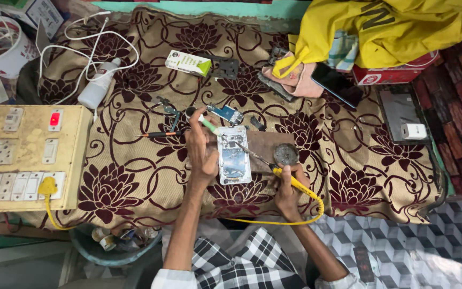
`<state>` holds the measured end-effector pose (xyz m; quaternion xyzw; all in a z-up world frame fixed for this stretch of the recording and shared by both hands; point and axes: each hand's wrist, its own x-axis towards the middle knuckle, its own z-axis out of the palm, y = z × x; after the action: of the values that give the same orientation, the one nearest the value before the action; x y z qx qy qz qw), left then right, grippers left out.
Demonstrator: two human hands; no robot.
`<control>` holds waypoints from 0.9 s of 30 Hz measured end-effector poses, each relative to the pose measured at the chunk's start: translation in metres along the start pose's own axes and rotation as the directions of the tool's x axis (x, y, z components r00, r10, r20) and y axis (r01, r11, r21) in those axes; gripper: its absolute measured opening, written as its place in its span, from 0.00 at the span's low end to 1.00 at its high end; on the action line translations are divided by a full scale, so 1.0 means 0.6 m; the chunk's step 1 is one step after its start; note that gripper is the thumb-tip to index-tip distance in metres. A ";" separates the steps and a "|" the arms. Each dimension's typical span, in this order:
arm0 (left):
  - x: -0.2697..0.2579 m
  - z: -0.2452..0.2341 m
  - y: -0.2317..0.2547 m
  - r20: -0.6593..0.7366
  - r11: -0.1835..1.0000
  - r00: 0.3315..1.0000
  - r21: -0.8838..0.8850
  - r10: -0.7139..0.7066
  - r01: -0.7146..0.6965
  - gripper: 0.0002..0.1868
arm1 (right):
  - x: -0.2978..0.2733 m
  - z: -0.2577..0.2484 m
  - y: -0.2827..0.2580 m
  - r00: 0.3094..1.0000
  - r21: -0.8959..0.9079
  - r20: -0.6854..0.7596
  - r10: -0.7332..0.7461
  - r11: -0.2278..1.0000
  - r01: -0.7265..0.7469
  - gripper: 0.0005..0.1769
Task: The person uses a soldering iron and solder wire to work on a small circuit board placed on a table. They repeatedly apply heat and solder to specific points on the board while holding the tools with both hands.
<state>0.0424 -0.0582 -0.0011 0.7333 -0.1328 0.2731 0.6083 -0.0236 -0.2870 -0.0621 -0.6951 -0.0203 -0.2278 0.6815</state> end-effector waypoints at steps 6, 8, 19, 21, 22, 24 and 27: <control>-0.002 -0.004 -0.008 0.025 0.983 0.999 0.180 0.039 -0.043 0.38 | 0.001 -0.001 -0.001 0.998 -0.088 -0.027 -0.048 0.995 0.045 0.19; -0.002 0.000 -0.015 0.034 0.990 0.998 0.135 0.046 -0.051 0.30 | 0.001 -0.001 0.002 0.999 -0.070 -0.022 -0.039 0.997 0.037 0.19; -0.019 0.018 -0.017 0.109 0.994 0.992 0.081 0.063 -0.072 0.21 | -0.008 -0.010 0.037 1.000 0.130 -0.031 0.003 0.991 0.001 0.19; -0.020 0.016 -0.013 0.107 0.997 0.992 0.022 0.067 -0.069 0.24 | -0.009 -0.011 0.047 0.995 0.142 -0.071 -0.073 0.986 0.083 0.19; -0.021 0.015 -0.012 0.108 0.997 0.992 0.033 0.069 -0.073 0.25 | -0.010 -0.012 0.050 0.996 0.134 -0.076 -0.053 0.989 0.063 0.20; -0.027 0.015 -0.012 0.113 0.995 0.991 0.055 0.071 -0.078 0.27 | -0.016 -0.013 0.054 0.996 0.118 -0.086 -0.010 0.993 0.021 0.21; -0.030 0.022 -0.020 0.113 0.994 0.991 0.074 0.069 -0.078 0.27 | -0.014 -0.011 0.052 0.994 0.121 -0.110 0.005 0.993 0.008 0.22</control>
<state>0.0372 -0.0709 -0.0224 0.7651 -0.1826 0.2594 0.5604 -0.0224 -0.2934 -0.0944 -0.6387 0.0031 -0.2648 0.7224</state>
